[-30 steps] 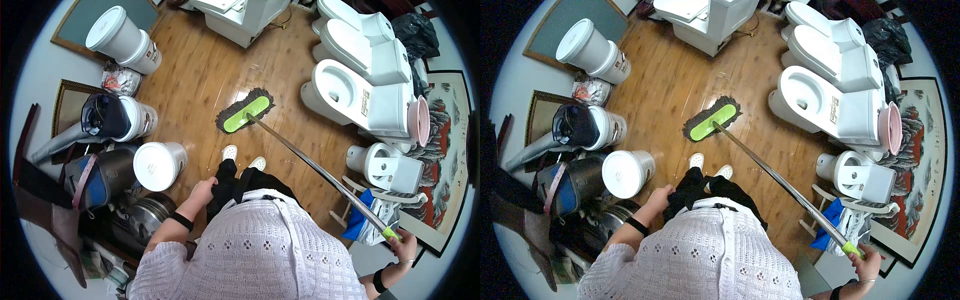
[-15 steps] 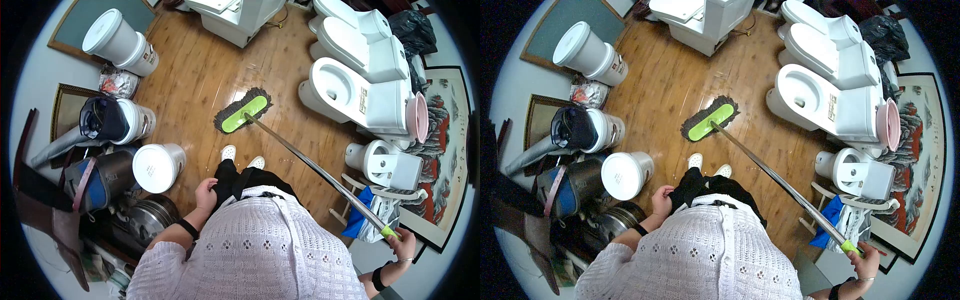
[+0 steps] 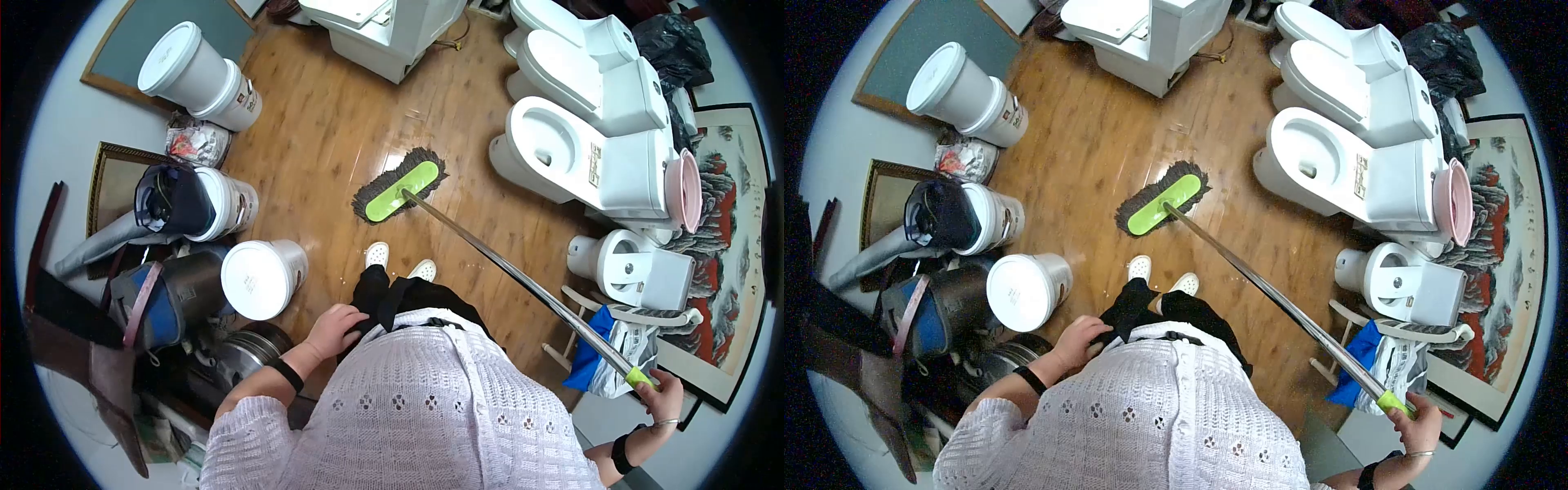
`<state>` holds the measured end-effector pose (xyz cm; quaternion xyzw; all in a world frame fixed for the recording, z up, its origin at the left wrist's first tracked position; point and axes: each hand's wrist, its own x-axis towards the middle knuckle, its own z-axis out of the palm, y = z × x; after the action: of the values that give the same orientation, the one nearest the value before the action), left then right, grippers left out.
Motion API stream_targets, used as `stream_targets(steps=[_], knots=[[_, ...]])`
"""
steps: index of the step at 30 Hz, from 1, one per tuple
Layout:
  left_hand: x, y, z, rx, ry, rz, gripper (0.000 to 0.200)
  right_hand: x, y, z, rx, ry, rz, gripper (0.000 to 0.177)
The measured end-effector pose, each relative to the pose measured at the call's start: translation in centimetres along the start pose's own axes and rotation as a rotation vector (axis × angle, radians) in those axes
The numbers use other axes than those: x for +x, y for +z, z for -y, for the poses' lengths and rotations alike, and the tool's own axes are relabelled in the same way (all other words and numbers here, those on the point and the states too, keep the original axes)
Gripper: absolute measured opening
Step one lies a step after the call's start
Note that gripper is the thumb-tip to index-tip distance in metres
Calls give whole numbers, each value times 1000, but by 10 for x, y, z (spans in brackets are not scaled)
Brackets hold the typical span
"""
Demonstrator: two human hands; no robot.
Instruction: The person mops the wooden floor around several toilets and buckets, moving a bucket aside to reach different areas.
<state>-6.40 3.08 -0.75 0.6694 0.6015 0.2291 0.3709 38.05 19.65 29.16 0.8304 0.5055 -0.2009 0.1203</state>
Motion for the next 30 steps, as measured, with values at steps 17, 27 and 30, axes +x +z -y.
stream_targets(steps=[17,27,30], knots=[[235,157,-76,-1491,-1238,628,90,-44,7,12,-469,-273,-112,41],[241,227,-145,-1723,-1508,183,5,-67,-7,-96,131,-220,114,18],[241,199,-141,-1838,-1392,163,6,-43,3,-147,227,-281,129,18]])
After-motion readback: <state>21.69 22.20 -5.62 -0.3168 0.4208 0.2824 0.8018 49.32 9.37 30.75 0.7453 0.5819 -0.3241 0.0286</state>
